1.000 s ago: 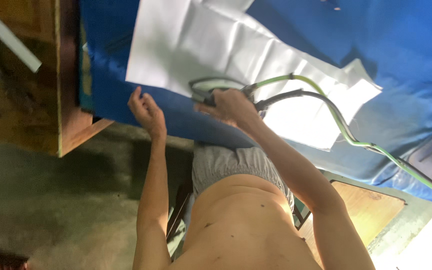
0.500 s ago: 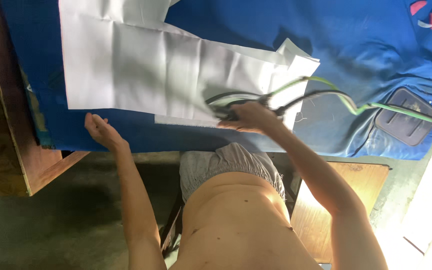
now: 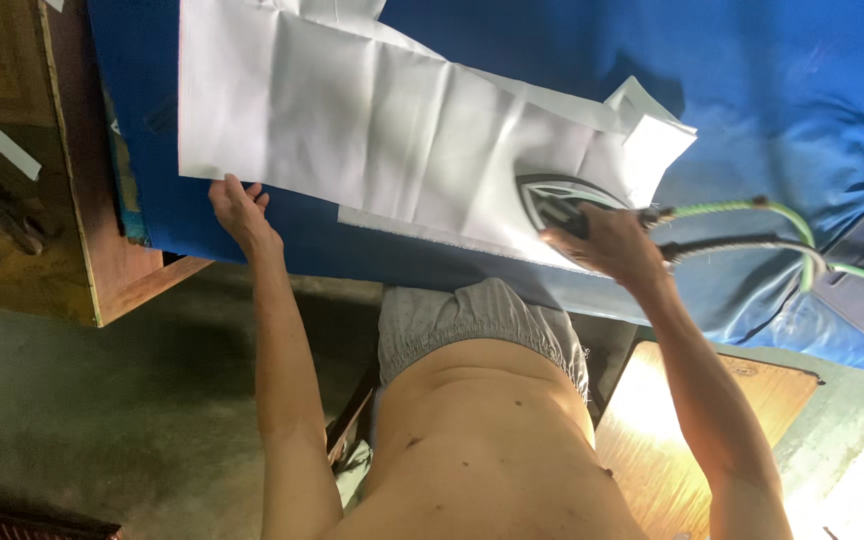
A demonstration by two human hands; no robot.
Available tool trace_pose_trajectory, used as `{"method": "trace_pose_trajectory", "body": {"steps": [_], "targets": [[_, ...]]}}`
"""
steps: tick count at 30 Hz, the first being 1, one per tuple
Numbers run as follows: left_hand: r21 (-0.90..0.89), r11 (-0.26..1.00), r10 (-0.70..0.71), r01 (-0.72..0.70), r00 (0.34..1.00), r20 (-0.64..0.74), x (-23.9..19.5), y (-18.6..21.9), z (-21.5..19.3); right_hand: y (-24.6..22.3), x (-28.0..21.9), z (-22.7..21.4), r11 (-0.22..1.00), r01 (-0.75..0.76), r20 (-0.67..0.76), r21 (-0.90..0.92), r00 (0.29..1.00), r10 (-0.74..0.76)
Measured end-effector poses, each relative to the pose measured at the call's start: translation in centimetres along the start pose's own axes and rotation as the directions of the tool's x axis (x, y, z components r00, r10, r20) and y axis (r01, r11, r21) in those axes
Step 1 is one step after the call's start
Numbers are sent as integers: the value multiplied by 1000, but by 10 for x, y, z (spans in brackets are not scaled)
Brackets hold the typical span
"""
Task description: The person irons a large piece of white fabric on a blue-covered table using a steam iron. They repeatedly smooth the material with their hands and move the iron back and forth to remove wrinkles, occasionally lifting and repositioning the fabric to work on different sections.
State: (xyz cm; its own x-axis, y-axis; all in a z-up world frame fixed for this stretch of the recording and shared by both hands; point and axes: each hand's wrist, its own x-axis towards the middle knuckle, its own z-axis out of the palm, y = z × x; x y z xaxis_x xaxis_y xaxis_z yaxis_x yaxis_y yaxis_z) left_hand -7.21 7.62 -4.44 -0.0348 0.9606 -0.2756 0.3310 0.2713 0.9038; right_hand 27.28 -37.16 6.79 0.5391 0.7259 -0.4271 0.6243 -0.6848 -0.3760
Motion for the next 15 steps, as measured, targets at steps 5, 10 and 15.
{"method": "trace_pose_trajectory", "body": {"steps": [5,10,15], "targets": [[8,1000,-12,11,999,38,6,16,-1,-108,33,-27,999,37,310,-32,950,-26],[4,1000,-31,30,994,102,-7,53,-3,-192,63,-19,975,209,332,-73,927,-174],[60,995,-93,86,987,130,-7,64,-2,-237,92,7,984,136,431,118,886,-174]]}}
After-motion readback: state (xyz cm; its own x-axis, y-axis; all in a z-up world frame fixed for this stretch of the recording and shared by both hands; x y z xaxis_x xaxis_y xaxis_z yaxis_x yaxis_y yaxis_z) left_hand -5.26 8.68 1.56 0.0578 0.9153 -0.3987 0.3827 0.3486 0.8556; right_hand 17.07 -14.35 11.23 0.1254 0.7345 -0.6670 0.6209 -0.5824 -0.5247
